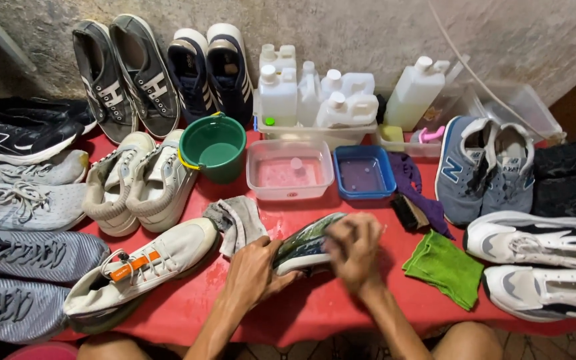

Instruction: The person scrubs a sneaker with a brush and wipes it with a cloth. They then use a small tool to clean the laces and continue scrubbing the shoe's upper and sole areas.

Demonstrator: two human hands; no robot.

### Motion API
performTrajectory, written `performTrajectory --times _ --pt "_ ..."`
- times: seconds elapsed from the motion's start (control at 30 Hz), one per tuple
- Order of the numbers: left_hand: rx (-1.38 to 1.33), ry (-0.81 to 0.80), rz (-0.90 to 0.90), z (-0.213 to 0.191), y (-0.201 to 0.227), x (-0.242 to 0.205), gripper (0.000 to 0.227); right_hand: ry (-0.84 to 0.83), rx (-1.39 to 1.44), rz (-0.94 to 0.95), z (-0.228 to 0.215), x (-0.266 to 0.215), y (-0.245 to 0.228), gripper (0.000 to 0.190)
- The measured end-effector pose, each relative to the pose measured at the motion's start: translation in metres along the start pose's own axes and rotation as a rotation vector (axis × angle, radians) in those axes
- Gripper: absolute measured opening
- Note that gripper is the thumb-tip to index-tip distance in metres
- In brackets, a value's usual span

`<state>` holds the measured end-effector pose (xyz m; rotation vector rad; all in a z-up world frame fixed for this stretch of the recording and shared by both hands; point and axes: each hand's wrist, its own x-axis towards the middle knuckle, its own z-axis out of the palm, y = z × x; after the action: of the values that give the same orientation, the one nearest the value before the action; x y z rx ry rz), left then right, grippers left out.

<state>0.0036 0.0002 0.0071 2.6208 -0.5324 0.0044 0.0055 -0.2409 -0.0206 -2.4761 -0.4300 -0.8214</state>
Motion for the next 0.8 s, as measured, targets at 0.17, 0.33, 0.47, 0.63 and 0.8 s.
performTrajectory --times 0.17,0.33,0.47,0.63,0.8 --pt "-0.004 0.001 0.007 -0.001 -0.001 0.003 0.067 0.103 -0.025 0.190 0.001 0.003 -0.012 0.034" --pt "0.031 0.016 0.020 0.004 -0.002 0.000 0.072 -0.005 -0.040 0.267 -0.007 0.014 -0.010 0.039" --pt "0.022 0.004 0.029 0.005 -0.004 -0.001 0.067 -0.204 -0.099 0.033 -0.018 0.023 -0.032 0.032" --pt "0.010 0.054 0.043 0.007 -0.004 -0.002 0.075 -0.201 -0.170 0.214 -0.022 0.035 -0.028 0.034" --pt "-0.009 0.026 0.047 0.009 -0.007 -0.002 0.074 -0.319 -0.067 -0.060 -0.017 0.030 -0.041 0.037"
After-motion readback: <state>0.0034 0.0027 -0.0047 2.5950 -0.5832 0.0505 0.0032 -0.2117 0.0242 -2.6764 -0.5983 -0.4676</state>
